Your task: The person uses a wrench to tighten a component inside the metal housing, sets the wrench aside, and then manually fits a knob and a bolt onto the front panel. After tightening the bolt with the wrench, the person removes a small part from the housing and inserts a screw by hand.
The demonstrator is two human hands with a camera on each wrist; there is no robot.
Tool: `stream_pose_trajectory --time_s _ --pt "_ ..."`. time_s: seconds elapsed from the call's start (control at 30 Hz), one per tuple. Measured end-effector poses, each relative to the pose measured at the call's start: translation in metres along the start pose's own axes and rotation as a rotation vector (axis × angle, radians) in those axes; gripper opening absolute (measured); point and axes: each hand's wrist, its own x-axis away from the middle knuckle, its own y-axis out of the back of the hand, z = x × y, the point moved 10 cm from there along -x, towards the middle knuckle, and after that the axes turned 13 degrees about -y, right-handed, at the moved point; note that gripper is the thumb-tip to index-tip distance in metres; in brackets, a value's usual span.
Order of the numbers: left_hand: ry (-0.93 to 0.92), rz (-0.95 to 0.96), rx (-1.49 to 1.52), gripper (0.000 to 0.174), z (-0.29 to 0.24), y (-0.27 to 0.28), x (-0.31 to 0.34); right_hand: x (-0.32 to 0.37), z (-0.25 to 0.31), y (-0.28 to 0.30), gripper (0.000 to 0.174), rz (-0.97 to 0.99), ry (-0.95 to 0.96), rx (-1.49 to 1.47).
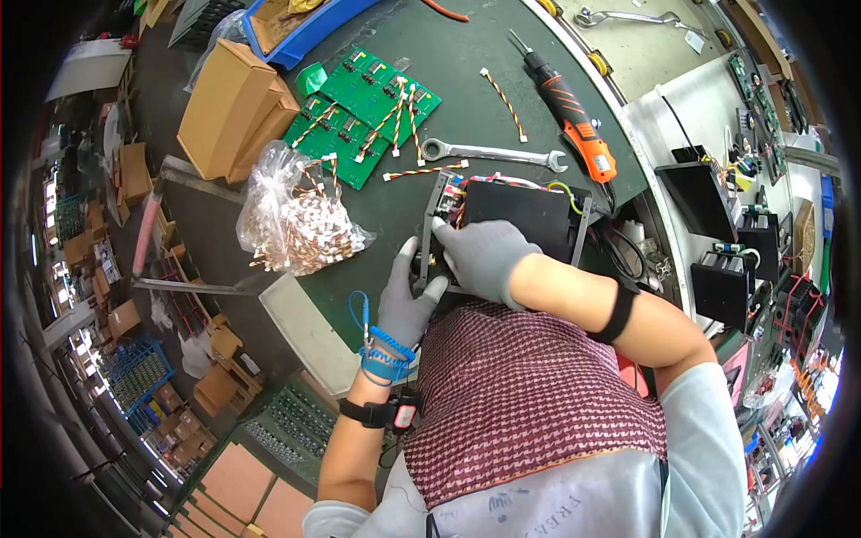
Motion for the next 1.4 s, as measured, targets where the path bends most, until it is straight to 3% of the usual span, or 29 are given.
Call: stream_pose_trajectory --time_s 0.1,0.2,0.27,0.33,0.37,0.53,0.6,0.63,0.67,0.7,0.73,0.77,0.83,0.9,0.93,0.97,1.0,1.03,1.17,1.2,1.23,1.3,1.4 --pt "-0.107 -0.035 0.076 0.070 0.009 -0.001 -0.003 -0.012 0.011 0.004 0.045 -0.044 -0.031 0.143" --pt "-0.164 -0.071 0.057 0.072 0.007 0.002 -0.001 -0.020 0.015 0.003 0.025 -0.096 -0.003 0.350" --pt "-0.110 -0.052 -0.038 0.073 0.011 0.002 -0.001 -0.015 0.013 -0.003 0.025 -0.062 0.051 0.400" --pt "-0.171 -0.087 -0.041 0.073 0.019 0.000 -0.002 -0.002 0.022 -0.006 0.024 -0.012 0.144 0.439" --pt "-0.222 -0.115 -0.056 0.073 0.015 0.002 -0.002 0.008 0.028 0.001 0.022 -0.029 0.173 0.394" --pt "-0.058 0.003 0.017 0.064 0.019 0.006 -0.010 0.016 0.010 -0.014 0.025 -0.102 0.215 0.082" --pt "-0.125 0.032 0.030 0.071 -0.004 0.007 -0.024 0.029 -0.011 -0.011 0.036 -0.223 0.251 0.042" --pt "-0.105 0.036 0.083 0.075 -0.018 0.005 -0.033 0.037 -0.018 -0.009 0.037 -0.139 0.271 0.076" --pt "-0.122 -0.009 0.106 0.077 -0.021 0.002 -0.041 0.049 -0.029 -0.008 0.035 -0.146 0.345 -0.036" --pt "-0.139 -0.049 0.127 0.079 -0.024 0.000 -0.050 0.068 -0.041 0.014 0.031 -0.306 0.424 -0.256" --pt "-0.026 -0.057 0.220 0.081 -0.020 -0.006 -0.057 0.082 -0.060 0.034 0.032 -0.398 0.415 -0.381" --pt "0.009 -0.108 0.058 0.066 -0.026 0.001 -0.064 0.094 -0.081 0.050 0.032 -0.492 0.401 -0.505" --pt "0.365 0.139 -0.352 0.044 -0.025 -0.002 -0.071 0.111 -0.143 0.055 0.036 -0.652 0.201 -0.599" --pt "-0.017 -0.068 -0.321 0.036 -0.029 -0.001 -0.075 0.117 -0.211 0.056 0.030 -0.838 -0.097 -0.780" --pt "0.072 -0.004 -0.336 0.034 -0.019 -0.001 -0.073 0.114 -0.238 0.066 0.026 -0.881 -0.200 -0.845" --pt "0.118 0.000 -0.307 0.034 -0.024 -0.002 -0.074 0.109 -0.258 0.077 0.026 -0.997 -0.289 -0.640" --pt "0.114 0.015 -0.365 0.034 -0.025 -0.003 -0.073 0.095 -0.272 0.090 0.025 -0.933 -0.379 -0.541" --pt "0.111 0.031 -0.430 0.034 -0.026 -0.002 -0.071 0.079 -0.283 0.095 0.026 -0.885 -0.404 -0.464" --pt "0.097 0.076 -0.385 0.035 -0.032 0.002 -0.068 0.005 -0.286 0.113 0.038 -0.886 -0.169 -0.341" --pt "-0.036 0.029 -0.352 0.035 -0.041 0.009 -0.068 -0.012 -0.282 0.113 0.045 -0.812 -0.151 -0.223" --pt "-0.165 -0.013 -0.323 0.035 -0.053 0.020 -0.063 -0.017 -0.278 0.119 0.039 -0.810 -0.146 -0.179" --pt "0.002 -0.122 -0.104 0.031 -0.039 0.046 -0.053 -0.028 -0.277 0.116 0.028 -0.744 -0.160 -0.148" --pt "-0.040 -0.178 -0.308 0.016 -0.046 0.067 -0.044 -0.028 -0.277 0.110 0.029 -0.785 -0.126 -0.173"
